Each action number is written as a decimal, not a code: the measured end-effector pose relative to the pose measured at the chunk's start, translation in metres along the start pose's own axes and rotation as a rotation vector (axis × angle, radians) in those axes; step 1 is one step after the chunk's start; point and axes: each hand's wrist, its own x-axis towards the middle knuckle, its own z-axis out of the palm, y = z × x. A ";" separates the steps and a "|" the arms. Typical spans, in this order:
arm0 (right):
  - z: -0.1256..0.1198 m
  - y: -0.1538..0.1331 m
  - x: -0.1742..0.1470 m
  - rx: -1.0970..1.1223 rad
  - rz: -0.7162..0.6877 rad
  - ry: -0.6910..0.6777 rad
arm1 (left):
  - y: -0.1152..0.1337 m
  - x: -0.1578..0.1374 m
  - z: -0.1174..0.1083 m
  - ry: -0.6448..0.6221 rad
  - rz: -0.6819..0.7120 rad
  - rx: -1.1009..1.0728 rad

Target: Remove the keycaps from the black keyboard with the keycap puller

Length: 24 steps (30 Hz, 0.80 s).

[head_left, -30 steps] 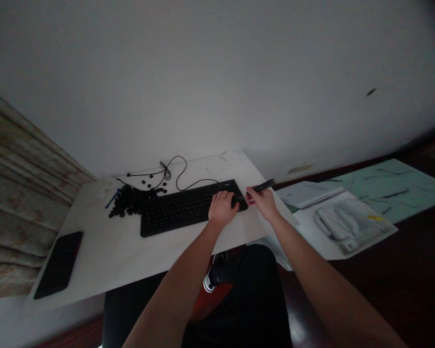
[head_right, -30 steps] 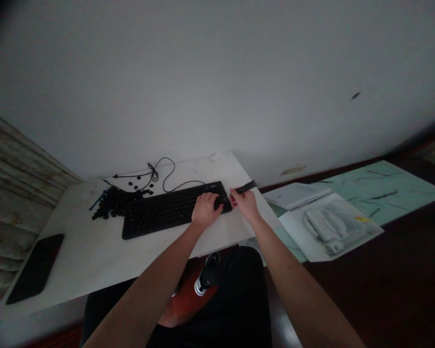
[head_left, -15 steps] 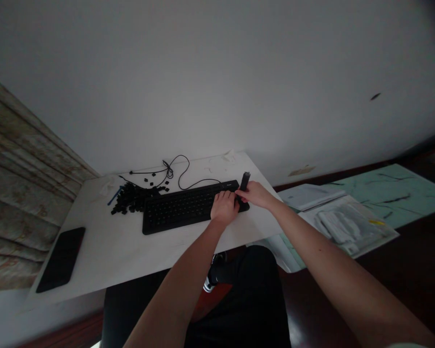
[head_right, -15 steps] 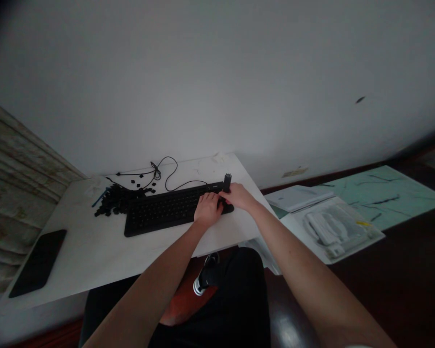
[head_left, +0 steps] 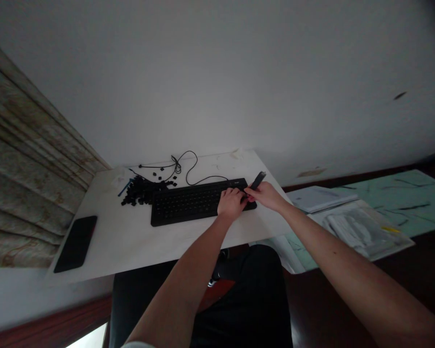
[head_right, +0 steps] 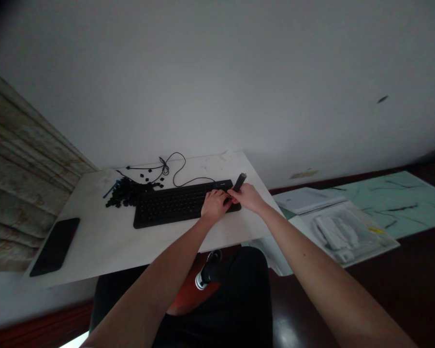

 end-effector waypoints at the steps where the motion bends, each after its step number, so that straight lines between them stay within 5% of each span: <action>1: 0.001 0.000 0.000 -0.011 -0.009 0.006 | 0.000 0.000 0.000 -0.002 0.002 0.002; 9: 0.000 0.000 0.002 -0.102 -0.079 -0.005 | 0.000 0.000 0.000 -0.007 0.020 0.016; 19: 0.004 -0.012 -0.004 -0.100 0.002 -0.022 | 0.000 -0.001 0.005 0.010 0.054 0.048; 24: -0.020 -0.038 0.024 0.015 -0.052 0.094 | 0.000 -0.001 0.007 0.027 0.056 0.046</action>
